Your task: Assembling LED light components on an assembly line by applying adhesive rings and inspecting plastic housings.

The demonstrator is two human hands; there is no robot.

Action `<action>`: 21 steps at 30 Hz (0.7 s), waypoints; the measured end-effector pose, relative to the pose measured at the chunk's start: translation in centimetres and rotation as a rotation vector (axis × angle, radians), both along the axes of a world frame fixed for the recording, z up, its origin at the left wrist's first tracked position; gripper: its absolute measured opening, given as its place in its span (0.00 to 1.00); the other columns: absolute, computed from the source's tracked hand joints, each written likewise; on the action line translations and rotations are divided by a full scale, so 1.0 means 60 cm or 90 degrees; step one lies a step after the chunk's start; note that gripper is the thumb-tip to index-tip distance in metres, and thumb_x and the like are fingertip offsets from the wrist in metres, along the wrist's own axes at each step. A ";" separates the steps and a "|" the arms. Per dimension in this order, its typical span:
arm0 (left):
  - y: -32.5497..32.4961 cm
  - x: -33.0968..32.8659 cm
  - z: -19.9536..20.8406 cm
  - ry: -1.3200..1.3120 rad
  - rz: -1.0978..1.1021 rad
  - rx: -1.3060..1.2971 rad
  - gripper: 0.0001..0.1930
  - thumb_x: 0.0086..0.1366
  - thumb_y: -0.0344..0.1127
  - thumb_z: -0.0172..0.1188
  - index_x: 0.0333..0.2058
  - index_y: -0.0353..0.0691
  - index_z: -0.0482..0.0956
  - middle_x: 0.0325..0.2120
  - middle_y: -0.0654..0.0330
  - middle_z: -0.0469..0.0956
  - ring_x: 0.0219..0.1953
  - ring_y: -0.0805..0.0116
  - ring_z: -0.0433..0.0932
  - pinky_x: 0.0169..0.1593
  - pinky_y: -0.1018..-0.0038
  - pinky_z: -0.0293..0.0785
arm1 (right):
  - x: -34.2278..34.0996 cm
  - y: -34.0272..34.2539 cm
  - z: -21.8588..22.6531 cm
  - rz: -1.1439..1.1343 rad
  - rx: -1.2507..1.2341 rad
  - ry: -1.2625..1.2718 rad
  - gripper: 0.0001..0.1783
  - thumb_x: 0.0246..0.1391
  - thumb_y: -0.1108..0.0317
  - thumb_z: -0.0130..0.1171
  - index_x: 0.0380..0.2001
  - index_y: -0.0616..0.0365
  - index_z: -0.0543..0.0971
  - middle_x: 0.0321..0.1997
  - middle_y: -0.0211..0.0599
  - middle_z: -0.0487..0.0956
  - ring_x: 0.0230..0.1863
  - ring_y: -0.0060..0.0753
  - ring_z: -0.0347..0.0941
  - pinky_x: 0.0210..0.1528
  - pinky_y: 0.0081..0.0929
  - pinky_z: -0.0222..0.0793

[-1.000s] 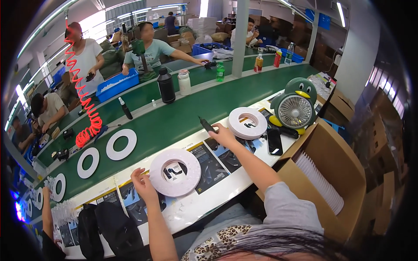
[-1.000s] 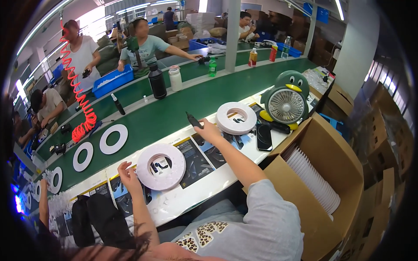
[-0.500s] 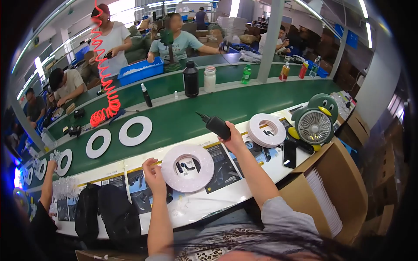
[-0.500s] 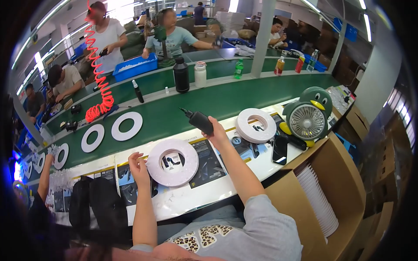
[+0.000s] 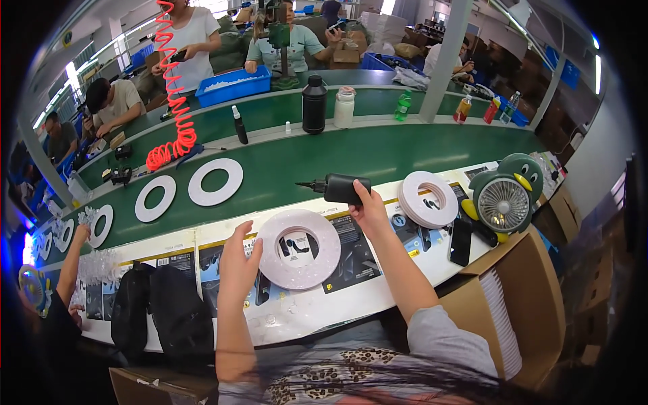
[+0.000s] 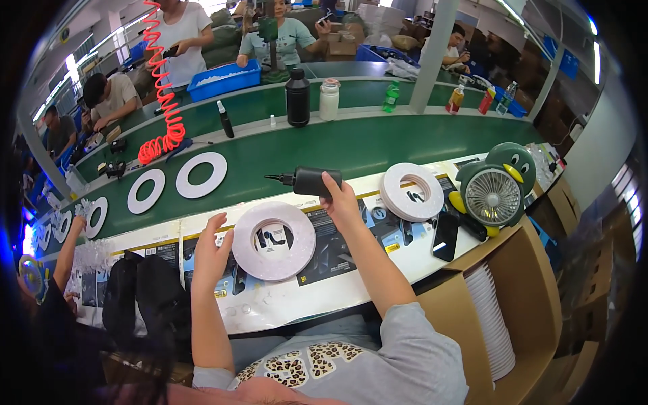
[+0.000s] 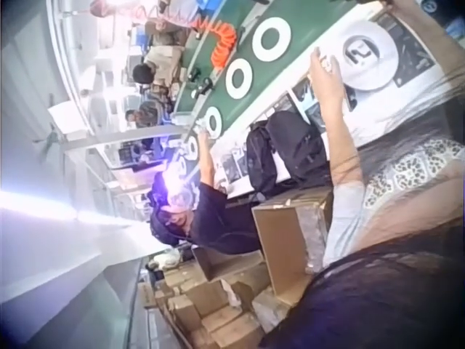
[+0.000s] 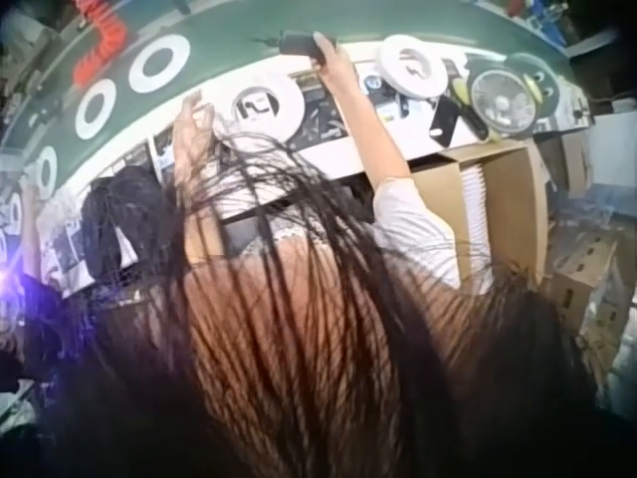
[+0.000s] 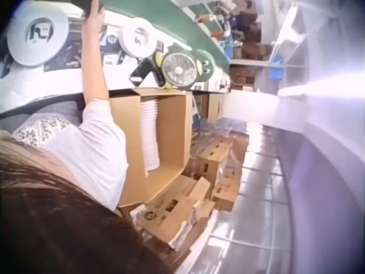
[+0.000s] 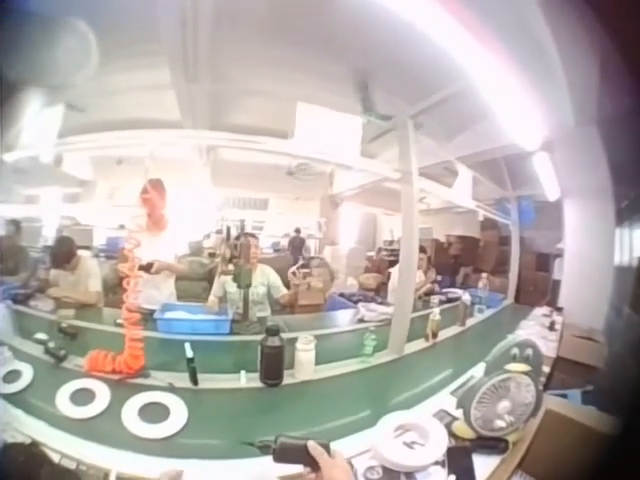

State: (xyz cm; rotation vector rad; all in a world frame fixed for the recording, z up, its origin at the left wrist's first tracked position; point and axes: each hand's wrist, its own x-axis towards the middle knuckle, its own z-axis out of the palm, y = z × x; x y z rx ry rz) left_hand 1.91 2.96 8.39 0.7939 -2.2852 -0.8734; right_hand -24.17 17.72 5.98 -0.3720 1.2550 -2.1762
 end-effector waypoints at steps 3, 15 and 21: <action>-0.045 -0.019 -0.025 -0.065 0.018 -0.007 0.20 0.64 0.38 0.56 0.54 0.41 0.69 0.49 0.47 0.75 0.53 0.52 0.74 0.51 0.65 0.70 | 0.010 0.004 0.027 0.001 -0.004 -0.006 0.17 0.57 0.55 0.61 0.35 0.58 0.72 0.27 0.30 0.73 0.20 0.20 0.66 0.19 0.16 0.61; -0.095 -0.049 -0.149 0.054 -0.008 0.142 0.14 0.69 0.37 0.49 0.49 0.38 0.74 0.37 0.50 0.81 0.41 0.60 0.80 0.45 0.71 0.73 | 0.053 -0.027 0.010 -0.007 -0.008 -0.037 0.14 0.55 0.55 0.60 0.37 0.53 0.74 0.32 0.29 0.77 0.27 0.18 0.72 0.24 0.17 0.64; -0.090 -0.051 -0.133 0.009 0.017 0.097 0.13 0.69 0.38 0.49 0.45 0.38 0.76 0.31 0.47 0.79 0.35 0.55 0.79 0.38 0.67 0.72 | 0.056 -0.022 -0.014 0.076 -0.001 -0.046 0.15 0.59 0.56 0.54 0.37 0.58 0.74 0.31 0.33 0.78 0.23 0.21 0.68 0.23 0.19 0.61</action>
